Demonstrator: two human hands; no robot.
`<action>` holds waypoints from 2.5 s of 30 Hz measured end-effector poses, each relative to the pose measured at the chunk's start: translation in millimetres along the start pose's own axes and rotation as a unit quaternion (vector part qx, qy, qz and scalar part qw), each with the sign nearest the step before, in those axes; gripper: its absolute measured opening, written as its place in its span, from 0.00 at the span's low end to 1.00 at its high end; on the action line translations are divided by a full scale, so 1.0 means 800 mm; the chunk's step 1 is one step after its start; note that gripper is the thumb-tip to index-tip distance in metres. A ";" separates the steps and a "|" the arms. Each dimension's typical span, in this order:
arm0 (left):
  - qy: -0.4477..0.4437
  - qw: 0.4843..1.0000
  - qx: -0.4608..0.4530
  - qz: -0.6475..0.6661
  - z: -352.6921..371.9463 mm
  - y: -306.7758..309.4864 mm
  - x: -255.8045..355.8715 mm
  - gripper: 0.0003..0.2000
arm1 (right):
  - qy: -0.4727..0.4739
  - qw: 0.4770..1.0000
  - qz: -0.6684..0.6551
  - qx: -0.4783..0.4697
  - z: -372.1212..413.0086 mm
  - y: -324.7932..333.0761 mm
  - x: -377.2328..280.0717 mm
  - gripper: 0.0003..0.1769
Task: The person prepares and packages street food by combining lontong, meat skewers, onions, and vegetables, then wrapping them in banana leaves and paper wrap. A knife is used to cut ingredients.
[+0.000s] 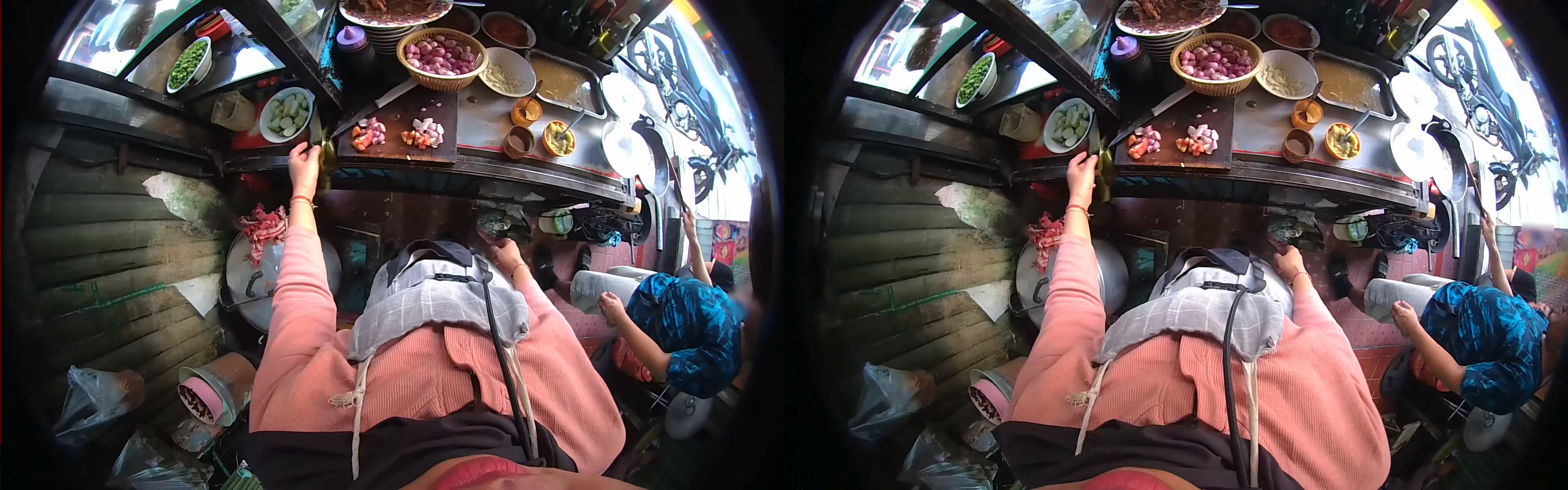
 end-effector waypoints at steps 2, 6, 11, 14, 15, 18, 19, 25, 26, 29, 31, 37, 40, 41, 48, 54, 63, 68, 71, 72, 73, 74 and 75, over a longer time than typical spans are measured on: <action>-0.064 0.996 -0.017 -0.065 0.034 -0.012 0.059 0.27 | -0.002 0.999 0.017 -0.042 0.007 -0.012 -0.032 0.12; -0.096 0.982 -0.016 -0.159 -0.001 -0.026 0.045 0.24 | 0.021 0.995 0.066 -0.072 0.007 -0.015 -0.082 0.13; -0.045 0.994 0.062 -0.078 0.020 -0.018 0.040 0.15 | 0.055 0.996 0.053 -0.047 0.013 -0.012 -0.109 0.12; -0.043 0.984 0.149 -0.085 0.080 -0.001 0.045 0.14 | 0.042 0.995 0.040 -0.079 0.018 -0.019 -0.109 0.12; -0.041 0.981 0.174 -0.078 0.105 0.005 0.038 0.14 | 0.041 0.995 0.040 -0.080 0.019 -0.022 -0.110 0.12; -0.062 0.958 0.249 -0.127 0.190 0.019 -0.013 0.14 | 0.131 0.980 0.127 -0.082 0.018 -0.031 -0.122 0.12; -0.077 0.948 0.265 -0.160 0.219 0.021 -0.023 0.13 | 0.168 0.973 0.145 -0.066 0.038 -0.033 -0.148 0.12; -0.096 0.928 0.007 -0.360 0.325 -0.037 0.053 0.12 | 0.421 0.880 0.217 -0.038 0.088 -0.070 -0.271 0.17; -0.135 0.916 -0.030 -0.377 0.326 -0.053 0.060 0.12 | 0.457 0.855 0.241 -0.051 0.104 -0.075 -0.291 0.20; -0.204 0.879 -0.163 -0.400 0.309 -0.116 0.087 0.13 | 0.528 0.804 0.250 -0.112 0.137 -0.085 -0.329 0.27; -0.265 0.859 -0.201 -0.389 0.295 -0.163 0.111 0.15 | 0.555 0.775 0.293 -0.079 0.134 -0.092 -0.321 0.30; -0.274 0.874 -0.237 -0.325 0.290 -0.247 0.162 0.31 | 0.378 0.886 0.265 0.044 0.064 -0.026 -0.240 0.21; -0.168 0.897 -0.380 -0.151 0.311 -0.273 0.109 0.29 | 0.257 0.917 0.299 0.067 0.031 0.010 -0.171 0.22; -0.062 0.873 -0.477 -0.085 0.329 -0.283 0.083 0.24 | 0.253 0.917 0.298 0.078 0.024 0.020 -0.151 0.21; 0.196 0.791 -0.579 -0.019 0.356 -0.300 0.034 0.18 | 0.135 0.927 0.327 0.124 -0.034 0.076 -0.067 0.20; 0.169 0.805 -0.566 -0.053 0.352 -0.313 0.033 0.17 | 0.024 0.955 0.297 -0.011 -0.047 0.084 -0.045 0.20; -0.030 0.834 -0.532 -0.145 0.330 -0.348 0.061 0.09 | 0.067 0.935 0.318 -0.140 -0.124 0.020 0.080 0.18; -0.113 0.818 -0.459 -0.328 0.324 -0.362 0.119 0.09 | 0.174 0.955 0.090 -0.224 0.037 0.146 -0.144 0.15; -0.155 0.799 -0.451 -0.367 0.321 -0.372 0.135 0.14 | 0.439 0.888 0.133 -0.022 0.149 0.246 -0.313 0.19; -0.173 0.799 -0.444 -0.368 0.320 -0.377 0.136 0.16 | 0.544 0.813 0.190 0.083 0.185 0.279 -0.361 0.16; -0.187 0.797 -0.438 -0.371 0.319 -0.380 0.136 0.17 | 0.599 0.793 0.090 0.073 0.226 0.306 -0.399 0.12; -0.204 0.796 -0.431 -0.372 0.320 -0.382 0.139 0.18 | 0.674 0.724 0.080 0.121 0.291 0.329 -0.435 0.09; -0.221 0.796 -0.423 -0.373 0.318 -0.383 0.143 0.19 | 0.717 0.665 0.105 0.183 0.375 0.348 -0.464 0.07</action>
Point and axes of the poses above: each hand's wrist, its own z-axis away from the middle knuckle, its own y-axis out of the back of the hand, x = y × z, the point moved 5 cm from there along -z, towards the middle knuckle, and after that the axes turned 10 degrees about -x, right-handed, at the moved point
